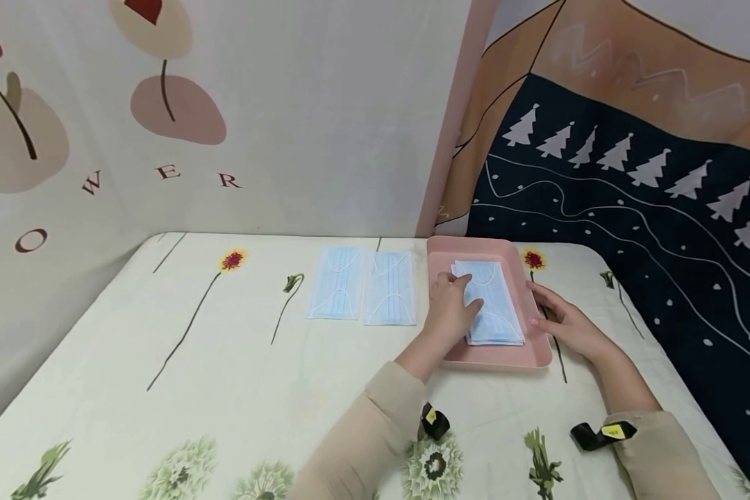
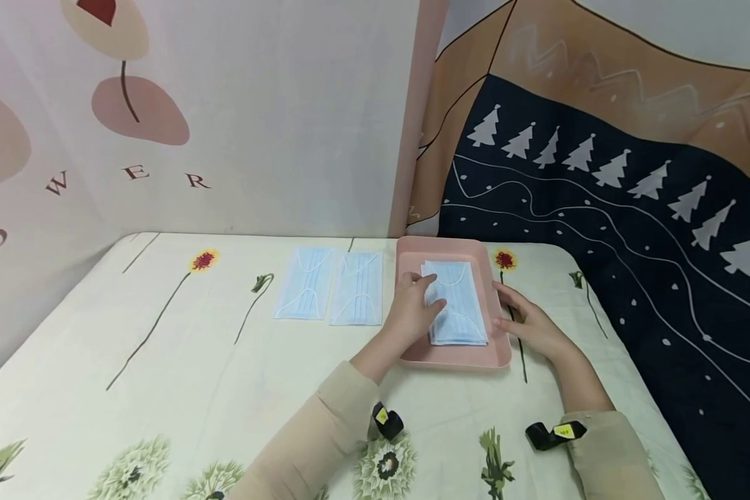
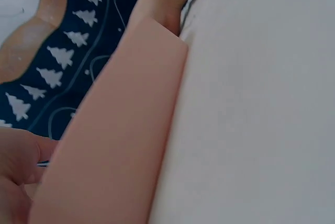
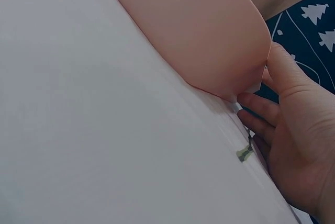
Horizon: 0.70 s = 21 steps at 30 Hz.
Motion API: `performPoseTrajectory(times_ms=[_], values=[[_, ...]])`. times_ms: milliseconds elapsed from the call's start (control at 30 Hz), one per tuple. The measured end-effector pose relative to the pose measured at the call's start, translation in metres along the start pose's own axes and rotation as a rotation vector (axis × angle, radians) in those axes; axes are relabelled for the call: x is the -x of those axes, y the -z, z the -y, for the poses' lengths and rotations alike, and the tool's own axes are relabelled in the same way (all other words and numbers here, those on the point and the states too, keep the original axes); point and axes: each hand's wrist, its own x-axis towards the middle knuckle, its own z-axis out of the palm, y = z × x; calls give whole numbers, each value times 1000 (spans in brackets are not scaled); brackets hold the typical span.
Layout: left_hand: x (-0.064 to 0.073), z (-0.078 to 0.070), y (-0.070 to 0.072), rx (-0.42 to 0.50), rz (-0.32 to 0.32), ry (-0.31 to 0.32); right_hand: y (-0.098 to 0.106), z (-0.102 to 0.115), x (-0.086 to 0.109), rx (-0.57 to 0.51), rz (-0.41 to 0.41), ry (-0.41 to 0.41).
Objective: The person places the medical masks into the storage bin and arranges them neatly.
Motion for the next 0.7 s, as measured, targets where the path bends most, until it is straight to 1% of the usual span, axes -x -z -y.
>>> performPoseTrajectory(times_ms=[67, 133, 267, 400, 600, 700], values=[[4, 0, 7, 60, 2, -34, 0, 0, 0, -3, -2, 10], [6, 0, 13, 98, 12, -74, 0, -1, 0, -14, -3, 17], [13, 2, 28, 133, 32, -149, 0, -2, -1, -32, -1, 9], [18, 7, 42, 155, 19, -203, 0, -3, 0, -29, -3, -5], [20, 15, 62, 217, -14, -246, 0, -1, 0, -13, -4, -22], [21, 20, 75, 234, -24, -243, 0, 0, -1, -16, -3, -25]])
